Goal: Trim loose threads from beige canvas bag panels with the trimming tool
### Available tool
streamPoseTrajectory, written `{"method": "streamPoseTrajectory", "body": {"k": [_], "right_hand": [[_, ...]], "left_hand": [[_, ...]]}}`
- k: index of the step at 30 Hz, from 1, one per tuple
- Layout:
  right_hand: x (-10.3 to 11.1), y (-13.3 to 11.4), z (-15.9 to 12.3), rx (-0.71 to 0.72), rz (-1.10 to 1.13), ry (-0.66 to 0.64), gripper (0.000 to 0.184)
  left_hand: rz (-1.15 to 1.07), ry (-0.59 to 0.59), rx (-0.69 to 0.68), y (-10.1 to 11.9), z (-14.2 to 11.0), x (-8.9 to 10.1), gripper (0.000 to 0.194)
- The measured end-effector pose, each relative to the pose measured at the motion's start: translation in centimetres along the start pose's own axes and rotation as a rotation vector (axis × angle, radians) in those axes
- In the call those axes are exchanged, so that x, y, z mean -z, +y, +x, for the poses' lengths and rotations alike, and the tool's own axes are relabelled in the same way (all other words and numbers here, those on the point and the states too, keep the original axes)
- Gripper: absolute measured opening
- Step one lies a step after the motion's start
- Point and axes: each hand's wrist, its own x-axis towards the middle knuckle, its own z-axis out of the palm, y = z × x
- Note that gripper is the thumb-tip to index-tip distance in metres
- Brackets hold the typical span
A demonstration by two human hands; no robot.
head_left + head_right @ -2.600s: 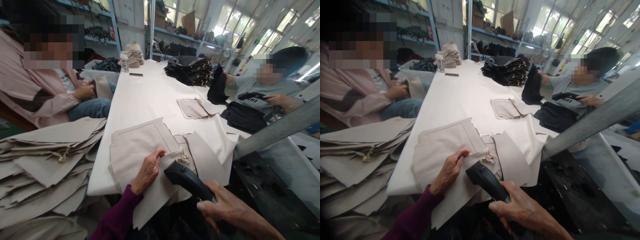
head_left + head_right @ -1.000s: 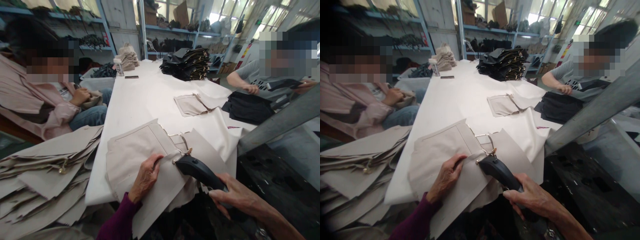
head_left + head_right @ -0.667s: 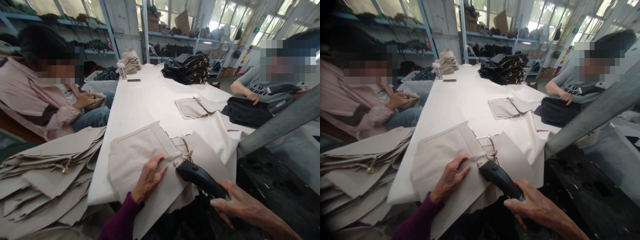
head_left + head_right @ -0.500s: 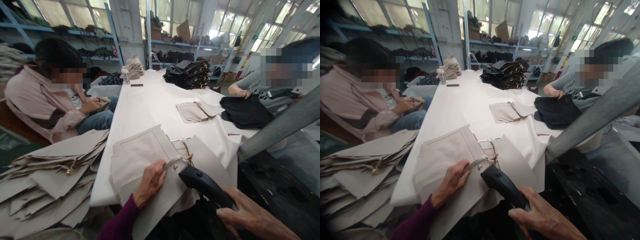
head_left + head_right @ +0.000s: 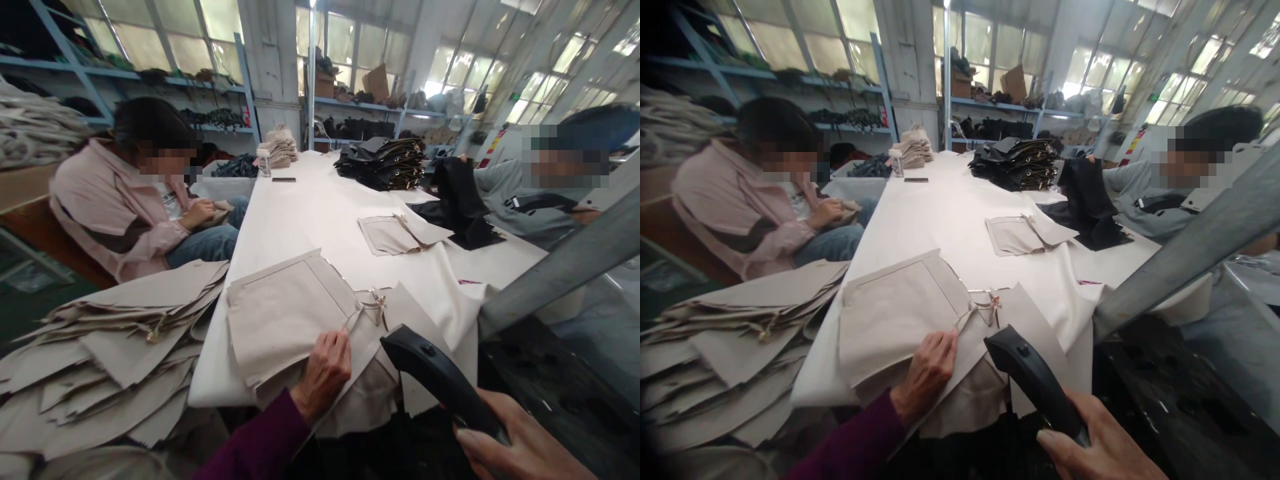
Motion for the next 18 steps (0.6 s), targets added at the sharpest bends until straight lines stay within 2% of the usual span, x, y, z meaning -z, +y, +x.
{"method": "streamPoseTrajectory", "body": {"k": [3,7,10,14,18], "right_hand": [[-0.5,-2.0,0.6,0.007,-0.027,0.01,0.024],[-1.5,-4.4,1.6,0.014,-0.05,-0.007,0.017],[-2.2,-5.7,2.8,0.055,-0.056,-0.027,0.014],[-2.9,-7.2,5.0,0.083,-0.031,-0.06,0.017],[-3.7,-8.1,7.0,0.097,-0.101,-0.02,0.019]], "left_hand": [[-0.024,0.036,0.061,1.9,-0.9,-0.2,0.033],[-0.084,0.073,0.202,3.0,-1.3,-0.3,0.035],[-0.143,0.11,0.272,3.2,-1.5,-0.6,0.035],[-0.207,0.178,0.3,3.0,-1.8,-0.8,0.032],[-0.247,0.191,0.33,3.0,-1.9,-0.9,0.032]]}}
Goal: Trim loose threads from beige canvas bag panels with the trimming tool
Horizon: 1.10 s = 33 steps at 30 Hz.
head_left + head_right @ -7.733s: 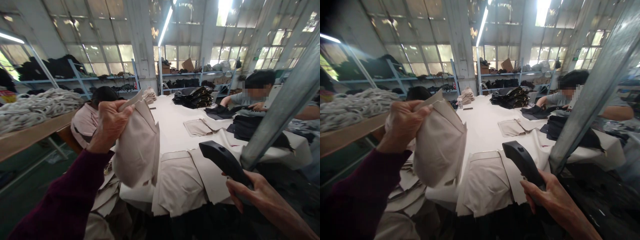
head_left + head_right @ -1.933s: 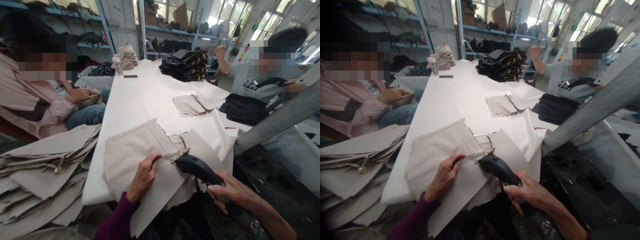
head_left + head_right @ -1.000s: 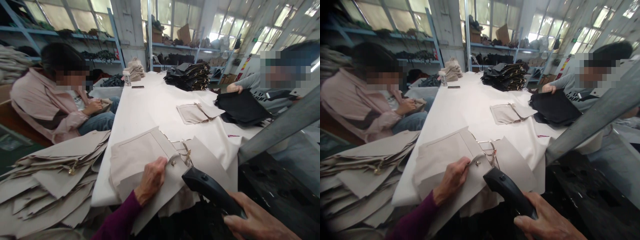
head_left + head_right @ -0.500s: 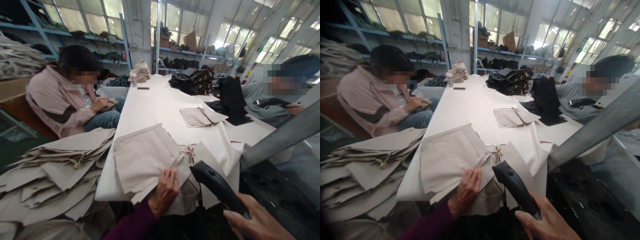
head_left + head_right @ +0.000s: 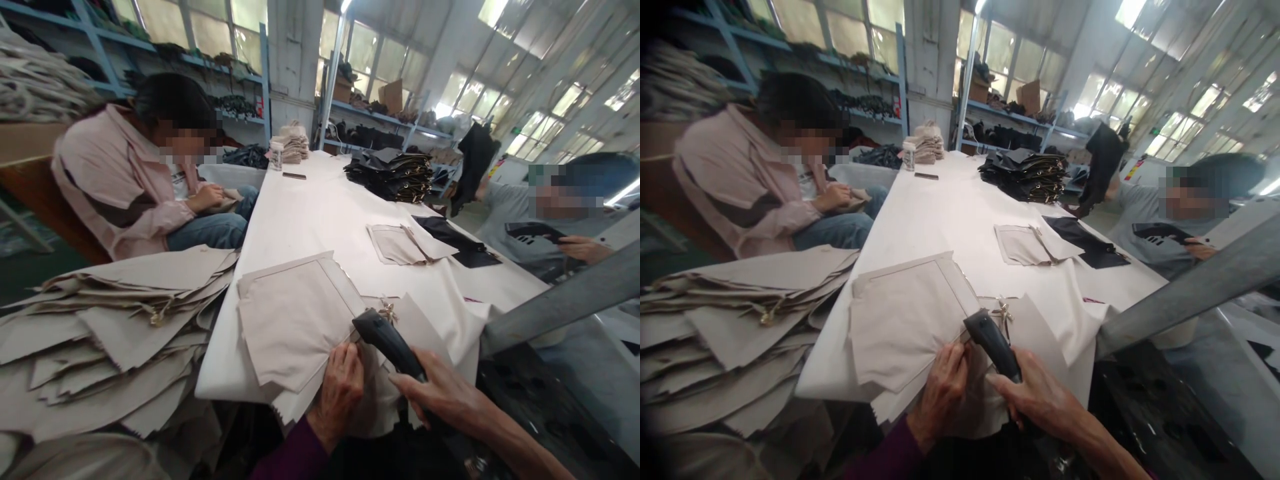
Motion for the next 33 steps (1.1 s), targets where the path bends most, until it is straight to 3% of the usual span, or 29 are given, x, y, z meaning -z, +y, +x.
{"method": "streamPoseTrajectory", "body": {"k": [4,7,12,16,21,26,30,33], "right_hand": [[0.0,-0.5,1.6,0.036,-0.051,0.046,0.02],[1.3,-0.9,2.2,0.055,-0.046,0.09,0.024],[3.5,-1.0,0.3,0.012,0.044,0.116,0.032],[2.4,-0.2,-0.7,-0.002,0.034,0.024,0.027],[0.3,0.3,1.4,0.021,0.012,-0.005,0.017],[1.9,0.0,3.3,0.065,0.071,0.133,0.025],[3.2,0.7,2.2,0.08,0.092,0.078,0.032],[3.1,2.6,0.6,0.065,0.056,0.023,0.035]], "left_hand": [[-0.071,-0.049,0.048,0.0,0.2,0.0,0.029],[-0.094,-0.075,0.076,-0.1,0.3,0.1,0.029],[-0.075,-0.115,0.053,-0.1,0.4,0.5,0.039],[-0.058,-0.066,0.049,-0.1,0.3,0.2,0.034],[-0.101,-0.063,0.058,0.0,0.0,-0.3,0.033],[-0.105,-0.11,0.109,0.2,0.2,-0.1,0.046],[-0.065,-0.1,0.077,0.3,-0.2,0.4,0.049],[-0.043,-0.046,0.028,0.4,-1.2,0.9,0.045]]}}
